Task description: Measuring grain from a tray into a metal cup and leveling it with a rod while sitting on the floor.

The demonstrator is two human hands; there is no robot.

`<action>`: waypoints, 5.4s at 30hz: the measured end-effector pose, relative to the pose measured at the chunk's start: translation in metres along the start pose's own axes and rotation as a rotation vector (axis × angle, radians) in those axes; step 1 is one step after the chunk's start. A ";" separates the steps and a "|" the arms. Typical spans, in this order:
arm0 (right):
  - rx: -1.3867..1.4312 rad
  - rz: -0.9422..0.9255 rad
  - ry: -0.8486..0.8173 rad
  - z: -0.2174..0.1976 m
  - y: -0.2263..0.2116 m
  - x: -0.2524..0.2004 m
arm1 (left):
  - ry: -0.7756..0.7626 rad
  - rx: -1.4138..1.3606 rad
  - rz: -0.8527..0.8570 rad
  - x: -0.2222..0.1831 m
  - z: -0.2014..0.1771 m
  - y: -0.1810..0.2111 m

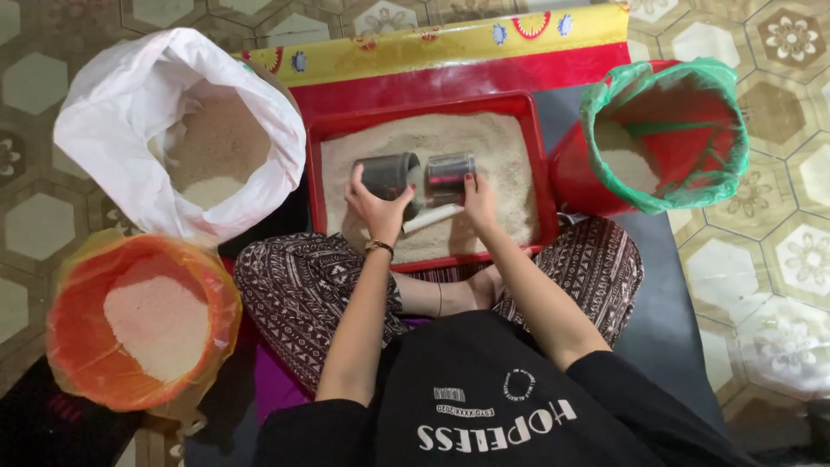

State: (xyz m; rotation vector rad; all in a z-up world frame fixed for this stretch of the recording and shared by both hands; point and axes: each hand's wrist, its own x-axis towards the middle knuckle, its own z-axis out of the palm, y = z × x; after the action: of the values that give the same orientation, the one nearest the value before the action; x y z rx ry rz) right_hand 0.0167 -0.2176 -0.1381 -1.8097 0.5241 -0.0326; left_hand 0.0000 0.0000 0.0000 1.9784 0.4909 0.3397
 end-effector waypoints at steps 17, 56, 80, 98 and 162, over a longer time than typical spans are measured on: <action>-0.819 -0.900 -0.046 0.013 -0.092 -0.089 | 0.058 -0.066 0.416 0.007 -0.034 0.048; -1.079 -1.095 0.005 -0.010 -0.111 -0.076 | 0.226 -0.035 0.035 0.002 -0.060 -0.038; -0.253 -0.614 0.340 -0.182 -0.217 -0.097 | 0.179 0.098 0.254 0.000 -0.064 -0.035; 1.158 -0.032 -0.168 -0.168 -0.192 -0.066 | 0.040 0.204 0.576 0.000 -0.061 0.040; -1.026 -0.989 0.218 -0.016 -0.149 -0.025 | 0.111 0.047 0.171 -0.002 -0.064 -0.005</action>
State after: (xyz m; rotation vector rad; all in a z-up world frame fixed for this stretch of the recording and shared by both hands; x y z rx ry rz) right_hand 0.0390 -0.1926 0.0097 -2.9274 -0.3574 -0.7581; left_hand -0.0309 0.0509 0.0233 2.0605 0.4042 0.5521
